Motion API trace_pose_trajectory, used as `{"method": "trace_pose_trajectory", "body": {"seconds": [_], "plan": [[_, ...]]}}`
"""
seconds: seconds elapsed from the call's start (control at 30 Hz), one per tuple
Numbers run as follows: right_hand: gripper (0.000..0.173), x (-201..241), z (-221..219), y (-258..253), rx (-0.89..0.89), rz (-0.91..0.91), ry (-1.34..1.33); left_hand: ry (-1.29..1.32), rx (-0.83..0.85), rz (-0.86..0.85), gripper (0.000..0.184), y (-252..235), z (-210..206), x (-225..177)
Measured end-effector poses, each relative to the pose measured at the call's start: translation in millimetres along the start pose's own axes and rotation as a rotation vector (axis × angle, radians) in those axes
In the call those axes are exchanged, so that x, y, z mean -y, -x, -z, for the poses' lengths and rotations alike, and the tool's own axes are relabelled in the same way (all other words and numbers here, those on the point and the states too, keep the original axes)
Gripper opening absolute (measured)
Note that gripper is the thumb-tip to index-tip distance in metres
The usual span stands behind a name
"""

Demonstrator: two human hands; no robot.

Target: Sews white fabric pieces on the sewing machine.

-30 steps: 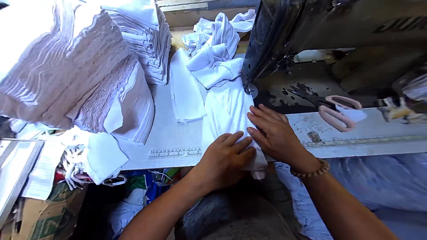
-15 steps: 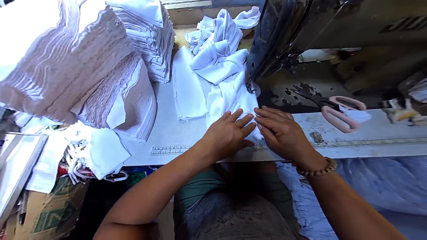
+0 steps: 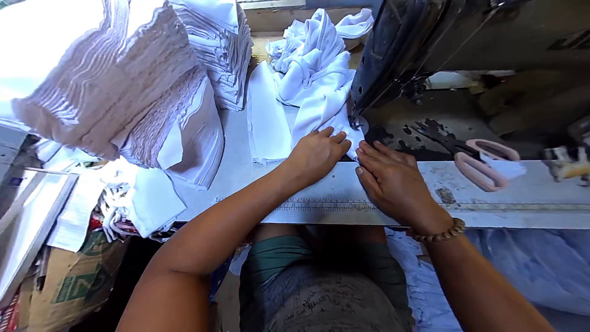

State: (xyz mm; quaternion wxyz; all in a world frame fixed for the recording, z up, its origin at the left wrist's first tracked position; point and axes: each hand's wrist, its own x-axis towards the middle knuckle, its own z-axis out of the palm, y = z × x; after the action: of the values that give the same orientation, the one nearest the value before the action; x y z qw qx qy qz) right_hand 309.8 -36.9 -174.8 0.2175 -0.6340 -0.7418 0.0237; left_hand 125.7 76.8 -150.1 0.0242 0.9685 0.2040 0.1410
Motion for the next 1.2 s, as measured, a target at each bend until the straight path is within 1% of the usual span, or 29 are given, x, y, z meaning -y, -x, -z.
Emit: {"method": "trace_pose_trajectory", "body": {"seconds": [0.2, 0.3, 0.43, 0.5, 0.57, 0.6, 0.63, 0.67, 0.7, 0.73, 0.8, 0.83, 0.87, 0.93, 0.97, 1.0, 1.1, 1.13, 1.2], "plan": [[0.054, 0, 2, -8, 0.063, -0.020, 0.047, -0.013, 0.016, 0.027, 0.032, -12, -2, 14], [0.056, -4, 0, -10, 0.054, -0.017, 0.046, -0.004, 0.011, 0.045, 0.033, -17, -4, 18], [0.066, -10, -7, -7, 0.043, -0.013, 0.016, 0.045, -0.033, 0.079, 0.035, -9, -4, 18], [0.070, -15, -8, -4, 0.034, 0.003, 0.003, 0.047, -0.062, 0.187, 0.040, 5, 15, 11], [0.069, -19, -7, -2, 0.009, 0.028, -0.044, 0.012, -0.025, 0.427, 0.051, 30, 46, 2], [0.066, -20, -5, -1, -0.004, 0.034, -0.081, -0.004, 0.016, 0.544, 0.048, 45, 55, -1], [0.063, -21, -4, 0, -0.026, 0.042, -0.124, -0.022, 0.048, 0.613, 0.038, 61, 57, -3], [0.058, -22, -3, 1, -0.058, 0.060, -0.166, -0.048, 0.046, 0.624, 0.027, 76, 50, -6], [0.052, -23, -3, 2, -0.085, 0.088, -0.204, -0.079, -0.013, 0.602, 0.017, 90, 40, -13], [0.048, -23, -3, 2, -0.100, 0.121, -0.233, -0.109, -0.093, 0.572, 0.012, 103, 30, -22], [0.040, -17, -2, 2, -0.107, 0.194, -0.275, -0.167, -0.257, 0.521, 0.011, 124, 19, -38], [0.038, -11, -1, 2, -0.109, 0.246, -0.286, -0.123, -0.313, 0.513, 0.011, 135, 21, -45], [0.036, -3, -1, 2, -0.123, 0.308, -0.304, -0.009, -0.376, 0.510, 0.013, 146, 26, -49], [0.033, 18, -1, 2, -0.153, 0.416, -0.338, 0.311, -0.491, 0.492, 0.018, 170, 42, -52], [0.033, 30, -1, 0, -0.152, 0.446, -0.343, 0.418, -0.517, 0.467, 0.019, 181, 50, -49], [0.033, 41, -2, -3, -0.143, 0.463, -0.340, 0.467, -0.509, 0.434, 0.019, 191, 57, -44], [0.038, 65, -11, -26, -0.102, 0.535, -0.278, 0.427, -0.431, 0.362, 0.020, 206, 69, -25], [0.039, 69, -16, -37, -0.074, 0.570, -0.271, 0.418, -0.429, 0.357, 0.018, 207, 72, -21], [0.038, 73, -28, -56, 0.014, 0.608, -0.293, 0.438, -0.475, 0.369, 0.013, 209, 79, -21]]}}
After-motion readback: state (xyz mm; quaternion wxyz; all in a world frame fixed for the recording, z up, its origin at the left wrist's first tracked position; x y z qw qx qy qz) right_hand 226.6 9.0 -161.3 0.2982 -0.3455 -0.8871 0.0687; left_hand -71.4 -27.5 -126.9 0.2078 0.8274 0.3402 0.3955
